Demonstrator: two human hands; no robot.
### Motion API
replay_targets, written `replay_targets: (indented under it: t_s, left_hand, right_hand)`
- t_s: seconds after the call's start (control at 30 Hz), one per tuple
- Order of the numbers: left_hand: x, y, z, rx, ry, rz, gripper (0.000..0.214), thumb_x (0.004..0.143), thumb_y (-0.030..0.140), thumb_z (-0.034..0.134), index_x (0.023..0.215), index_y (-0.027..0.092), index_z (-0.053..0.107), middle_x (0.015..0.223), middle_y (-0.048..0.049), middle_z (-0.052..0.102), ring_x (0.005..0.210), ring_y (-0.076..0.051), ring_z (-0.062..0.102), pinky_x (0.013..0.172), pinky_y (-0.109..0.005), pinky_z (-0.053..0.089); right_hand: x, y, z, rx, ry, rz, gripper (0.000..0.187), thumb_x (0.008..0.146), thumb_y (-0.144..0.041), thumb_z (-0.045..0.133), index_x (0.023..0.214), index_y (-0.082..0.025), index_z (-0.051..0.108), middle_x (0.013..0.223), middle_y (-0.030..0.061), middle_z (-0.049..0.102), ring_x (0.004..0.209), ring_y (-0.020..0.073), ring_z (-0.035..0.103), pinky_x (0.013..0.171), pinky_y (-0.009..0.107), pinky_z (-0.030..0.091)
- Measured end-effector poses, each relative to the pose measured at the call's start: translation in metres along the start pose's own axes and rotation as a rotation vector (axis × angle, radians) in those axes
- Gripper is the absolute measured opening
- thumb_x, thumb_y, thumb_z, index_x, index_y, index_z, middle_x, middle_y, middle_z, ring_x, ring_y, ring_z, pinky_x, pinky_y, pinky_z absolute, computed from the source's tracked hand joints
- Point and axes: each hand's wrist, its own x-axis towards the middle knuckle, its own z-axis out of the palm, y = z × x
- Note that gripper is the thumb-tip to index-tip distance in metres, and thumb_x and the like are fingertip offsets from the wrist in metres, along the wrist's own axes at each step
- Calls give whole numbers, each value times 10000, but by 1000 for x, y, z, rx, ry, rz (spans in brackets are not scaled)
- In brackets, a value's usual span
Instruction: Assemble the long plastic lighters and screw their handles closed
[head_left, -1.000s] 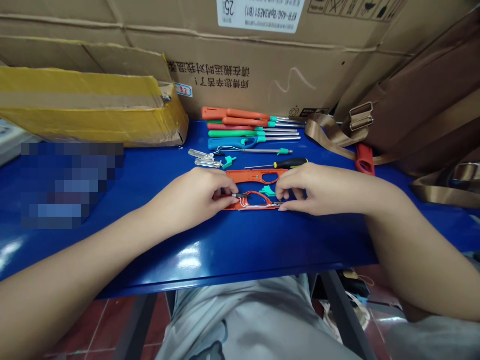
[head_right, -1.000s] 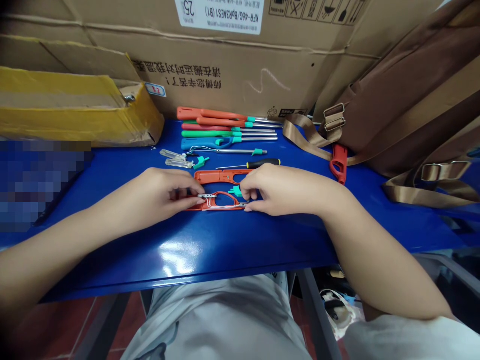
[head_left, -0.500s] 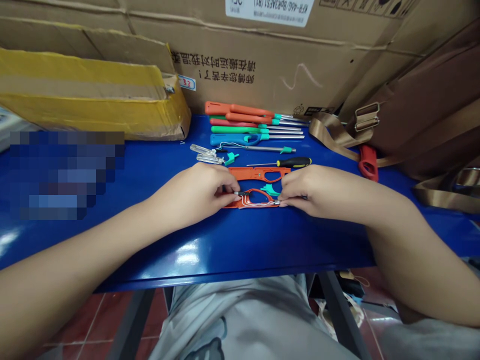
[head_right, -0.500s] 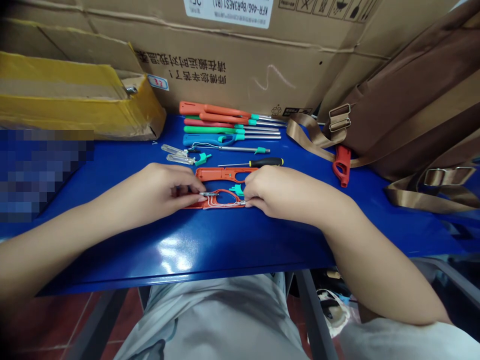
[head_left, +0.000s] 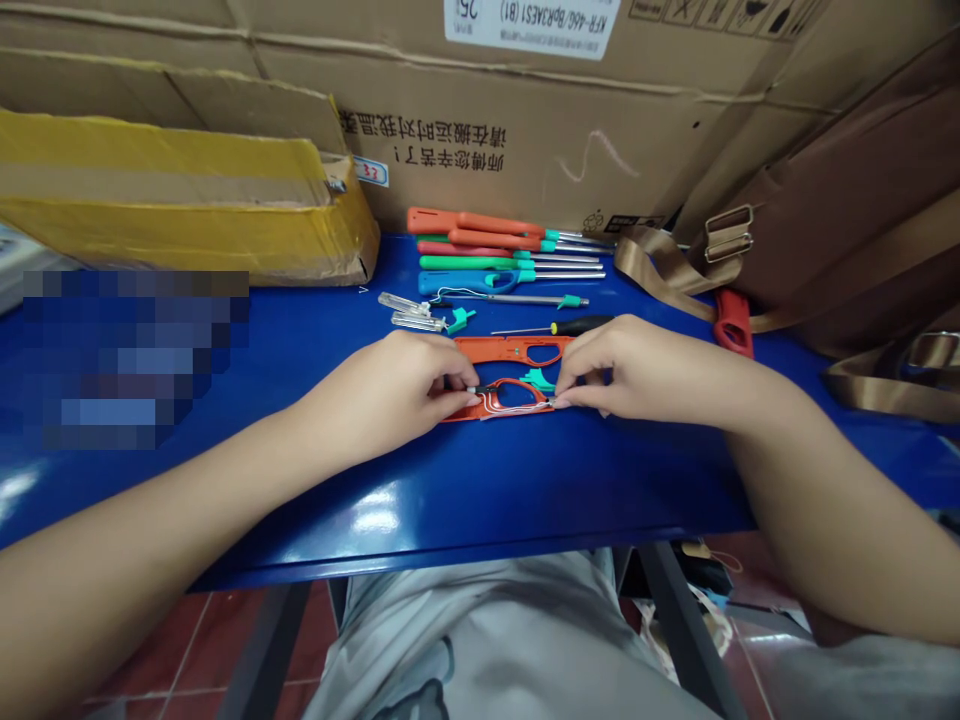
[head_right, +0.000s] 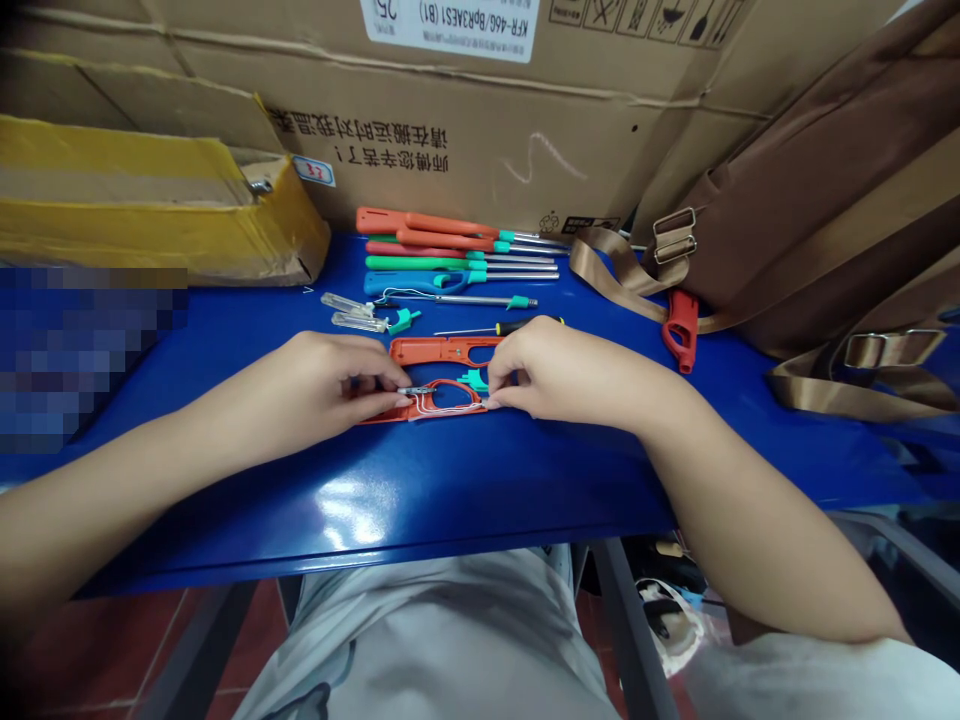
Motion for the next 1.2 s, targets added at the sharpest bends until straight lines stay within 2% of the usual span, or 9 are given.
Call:
replay_targets:
  t_s: [0.17,0.37,0.5,0.6,0.77,0.93,1.07,1.2]
  left_hand:
    - [0,2,1,-20,-1,23,115,901,210,667,913,191,780,917,-27,767,803,-169,684,713,-274,492]
    - [-1,8,5,-49,-10,2,101,903,217,689,927,195,785,949,-21,764,799,-160,679,693,-268,483]
    - [-1,8,7,-67,-5,-6,102,896,204,688,905,199,789,915,-19,760,769,-152,671,677,-259,475]
    - [0,6,7,-70,6,0,106,888,196,686,897,203,792,903,-16,765,760,-150,672,671,-253,476]
    - [1,3,7,-49,23,-3,100,888,206,692,898,195,791,903,-21,772,778,-161,686,696,-262,494]
    - [0,2,5,-43,24,16,107,897,213,682,884,188,784,892,-32,772,778,-165,688,699,-262,498]
    - [0,2,4,-49,18,12,107,905,219,679,892,192,781,892,-27,764,774,-161,681,702,-264,493]
    - [-1,2,5,-46,22,7,114,906,206,666,898,196,779,904,-24,764,780,-160,679,699,-264,488]
  right_hand:
    - [2,-1,-1,166,-90,220,165,858,-341,701,816,-209,792,678,-9,725,557,123,622,564,254,429]
    - [2,0,0,187,-143,311,137,830,-337,720,789,-217,771,600,-30,699,499,107,606,499,230,413]
    - [5,4,2,179,-172,366,197,812,-398,739,743,-213,736,579,-23,687,512,123,623,493,235,412]
    - [7,5,2,147,-185,379,257,812,-448,737,727,-208,700,582,-11,685,547,142,652,497,237,423]
    - [10,3,0,165,-168,417,253,819,-437,726,764,-199,660,626,0,690,536,148,663,472,228,449]
    - [5,3,-2,285,-158,363,314,819,-502,719,809,-193,663,631,-2,666,553,146,652,482,225,451]
    - [3,5,-2,283,-120,351,380,817,-566,707,787,-191,654,630,-8,649,552,142,645,487,227,429]
    - [7,6,1,299,-117,335,323,810,-485,732,754,-187,620,693,-10,654,537,127,638,502,233,431]
